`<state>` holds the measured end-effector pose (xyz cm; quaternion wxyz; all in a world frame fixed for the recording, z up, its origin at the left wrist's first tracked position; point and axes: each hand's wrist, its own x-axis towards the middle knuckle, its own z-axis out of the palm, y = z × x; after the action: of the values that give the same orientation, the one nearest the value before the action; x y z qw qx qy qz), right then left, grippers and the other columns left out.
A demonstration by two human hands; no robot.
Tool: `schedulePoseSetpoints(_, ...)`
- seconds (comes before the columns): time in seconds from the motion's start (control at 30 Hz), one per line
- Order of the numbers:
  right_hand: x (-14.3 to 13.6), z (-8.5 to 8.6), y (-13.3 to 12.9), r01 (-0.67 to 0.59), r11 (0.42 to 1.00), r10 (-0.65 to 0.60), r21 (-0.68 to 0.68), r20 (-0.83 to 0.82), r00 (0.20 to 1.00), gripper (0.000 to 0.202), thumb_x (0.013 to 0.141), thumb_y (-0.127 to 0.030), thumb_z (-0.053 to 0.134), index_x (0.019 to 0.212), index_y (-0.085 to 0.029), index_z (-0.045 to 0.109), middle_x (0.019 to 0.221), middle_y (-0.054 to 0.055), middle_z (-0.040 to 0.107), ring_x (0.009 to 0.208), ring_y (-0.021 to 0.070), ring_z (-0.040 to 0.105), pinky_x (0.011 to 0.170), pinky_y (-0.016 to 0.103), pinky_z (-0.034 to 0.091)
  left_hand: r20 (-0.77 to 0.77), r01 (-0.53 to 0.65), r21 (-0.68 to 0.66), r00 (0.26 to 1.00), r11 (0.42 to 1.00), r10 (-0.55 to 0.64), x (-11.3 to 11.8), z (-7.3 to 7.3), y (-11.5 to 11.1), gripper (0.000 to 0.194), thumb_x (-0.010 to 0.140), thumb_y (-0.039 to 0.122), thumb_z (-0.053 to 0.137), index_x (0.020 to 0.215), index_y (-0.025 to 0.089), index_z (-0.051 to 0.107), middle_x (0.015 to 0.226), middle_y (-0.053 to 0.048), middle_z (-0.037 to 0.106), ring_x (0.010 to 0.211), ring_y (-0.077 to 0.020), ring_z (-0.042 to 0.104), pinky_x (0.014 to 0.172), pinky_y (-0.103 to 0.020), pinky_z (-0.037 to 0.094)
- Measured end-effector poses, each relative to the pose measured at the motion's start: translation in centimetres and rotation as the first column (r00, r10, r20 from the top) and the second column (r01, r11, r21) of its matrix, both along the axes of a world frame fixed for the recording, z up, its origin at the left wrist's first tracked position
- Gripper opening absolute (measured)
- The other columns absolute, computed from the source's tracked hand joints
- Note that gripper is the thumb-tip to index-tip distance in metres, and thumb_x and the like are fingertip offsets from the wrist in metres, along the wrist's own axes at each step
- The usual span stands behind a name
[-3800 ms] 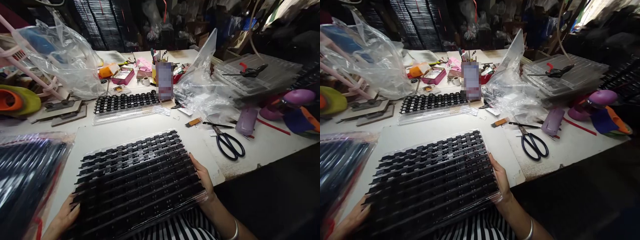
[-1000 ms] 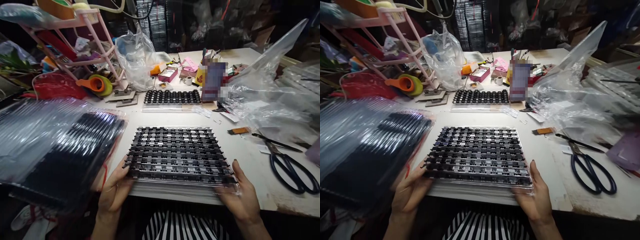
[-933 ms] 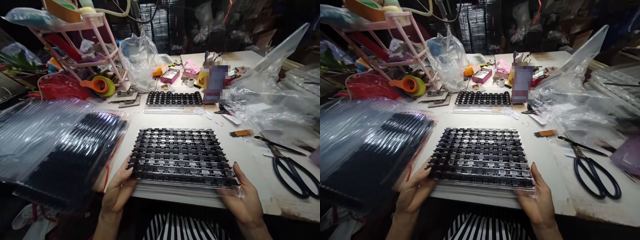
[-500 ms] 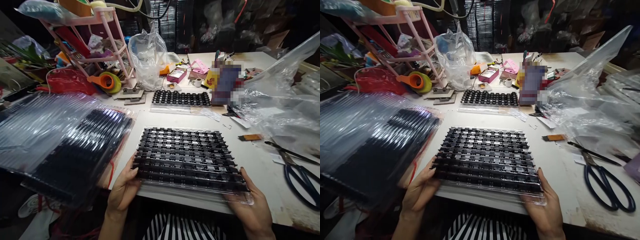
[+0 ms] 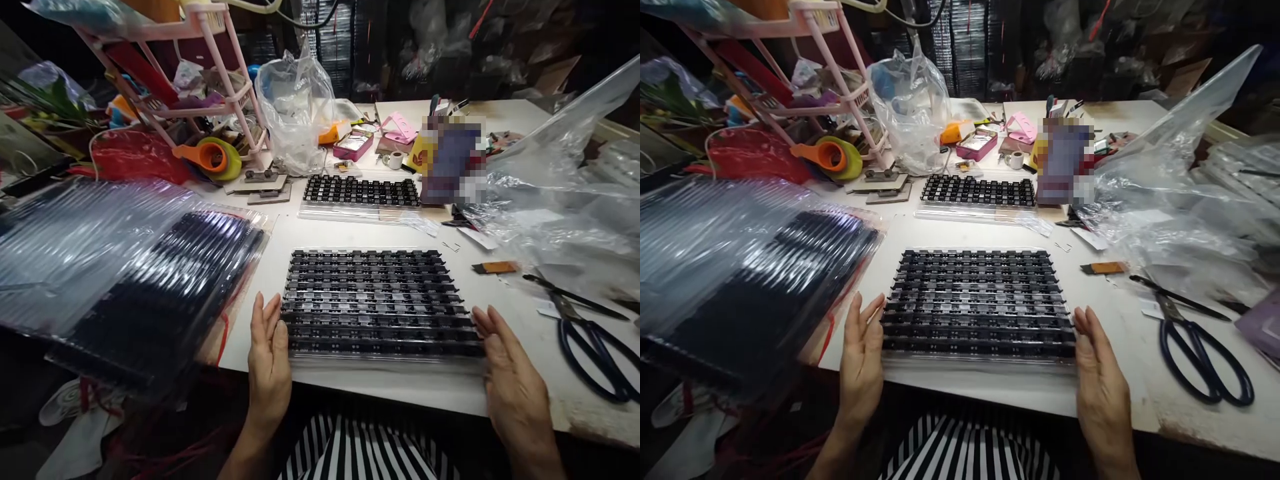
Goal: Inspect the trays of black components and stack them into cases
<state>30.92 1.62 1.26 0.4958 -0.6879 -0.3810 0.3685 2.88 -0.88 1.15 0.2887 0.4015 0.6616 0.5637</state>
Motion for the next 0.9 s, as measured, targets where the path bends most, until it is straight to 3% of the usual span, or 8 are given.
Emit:
schedulePoseSetpoints(0.17, 0.4, -0.3, -0.1, -0.133, 0.991, 0.129, -0.003, 0.253, 0.959, 0.060, 0.089, -0.055, 0.046, 0.143, -0.031, 0.036, 0.142, 0.003, 0.045, 0.131, 0.0255, 0.039, 0.112, 0.044, 0.026, -0.299, 0.073, -0.002, 0.952, 0.997, -0.070, -3.0, 0.0, 0.8, 0.032, 0.091, 0.030, 0.049, 0.120, 0.024, 0.060, 0.121, -0.006, 0.061, 0.115, -0.0216, 0.054, 0.104, -0.036, 0.036)
schedulePoseSetpoints(0.3, 0.4, -0.5, -0.1, -0.140, 0.987, 0.111, 0.082, 0.285, 0.952, 0.056, 0.090, -0.052, 0.044, 0.141, -0.029, 0.038, 0.142, 0.005, 0.043, 0.128, 0.0264, 0.042, 0.108, 0.044, 0.031, -0.480, 0.209, 0.041, 0.862, 0.977, -0.164, -5.3, 0.5, 3.0, 0.018, 0.086, 0.025, 0.055, 0.098, 0.023, 0.068, 0.095, -0.005, 0.068, 0.093, -0.0216, 0.062, 0.090, -0.035, 0.044)
schedulePoseSetpoints(0.5, -0.2, -0.2, -0.6, -0.111, 0.982, 0.070, 0.153, 0.252, 0.965, 0.054, 0.091, -0.047, 0.046, 0.139, -0.025, 0.041, 0.141, 0.008, 0.042, 0.127, 0.0271, 0.042, 0.105, 0.044, 0.034, -0.520, 0.314, 0.037, 0.817, 0.949, -0.250, -5.9, 1.0, 5.0, 0.009, 0.082, 0.021, 0.058, 0.078, 0.021, 0.065, 0.080, -0.003, 0.062, 0.077, -0.0179, 0.059, 0.074, -0.030, 0.046)
schedulePoseSetpoints(0.63, -0.8, 1.1, -1.2, -0.033, 0.954, -0.051, 0.299, 0.271, 0.961, 0.045, 0.092, -0.037, 0.048, 0.135, -0.023, 0.047, 0.134, 0.009, 0.048, 0.122, 0.0251, 0.047, 0.104, 0.043, 0.034, -0.517, 0.297, 0.142, 0.836, 0.944, -0.185, -5.2, 1.8, 3.8, 0.006, 0.082, 0.019, 0.058, 0.080, 0.021, 0.063, 0.092, -0.005, 0.063, 0.090, -0.0202, 0.060, 0.086, -0.034, 0.045)
schedulePoseSetpoints(0.7, -1.8, 1.7, -1.6, -0.091, 0.932, -0.003, 0.352, 0.257, 0.966, 0.038, 0.091, -0.030, 0.051, 0.128, -0.025, 0.055, 0.120, 0.007, 0.059, 0.113, 0.0227, 0.054, 0.101, 0.040, 0.038, -0.442, 0.328, 0.182, 0.869, 0.927, -0.221, -3.9, 2.2, 2.5, 0.008, 0.082, 0.016, 0.058, 0.085, 0.022, 0.062, 0.100, -0.007, 0.066, 0.098, -0.0219, 0.061, 0.091, -0.037, 0.045)
schedulePoseSetpoints(0.77, -3.2, 2.0, -2.0, -0.347, 0.865, 0.265, 0.363, 0.259, 0.929, 0.034, 0.089, -0.023, 0.054, 0.121, -0.027, 0.060, 0.106, 0.005, 0.066, 0.100, 0.0212, 0.060, 0.091, 0.037, 0.046, -0.343, 0.412, 0.179, 0.877, 0.893, -0.336, -2.0, 2.4, 1.0, 0.015, 0.081, 0.011, 0.057, 0.088, 0.023, 0.063, 0.103, -0.006, 0.069, 0.099, -0.0221, 0.063, 0.089, -0.037, 0.048)
schedulePoseSetpoints(0.83, -4.9, 2.1, -2.1, -0.631, 0.679, 0.547, 0.375, 0.316, 0.775, 0.034, 0.086, -0.017, 0.055, 0.119, -0.026, 0.061, 0.100, 0.006, 0.068, 0.090, 0.0208, 0.063, 0.080, 0.034, 0.051, -0.284, 0.508, 0.164, 0.845, 0.845, -0.453, 0.1, 2.4, -0.3, 0.021, 0.081, 0.008, 0.056, 0.091, 0.024, 0.064, 0.103, -0.005, 0.071, 0.097, -0.0216, 0.065, 0.085, -0.036, 0.051)
schedulePoseSetpoints(0.9, -6.4, 2.0, -2.0, -0.740, 0.536, 0.627, 0.406, 0.395, 0.671, 0.032, 0.087, -0.014, 0.052, 0.117, -0.022, 0.059, 0.097, 0.008, 0.067, 0.084, 0.0198, 0.063, 0.073, 0.032, 0.052, -0.266, 0.567, 0.160, 0.813, 0.808, -0.518, 1.8, 2.2, -1.2, 0.024, 0.081, 0.006, 0.056, 0.094, 0.025, 0.064, 0.104, -0.005, 0.071, 0.096, -0.0211, 0.065, 0.082, -0.035, 0.052)
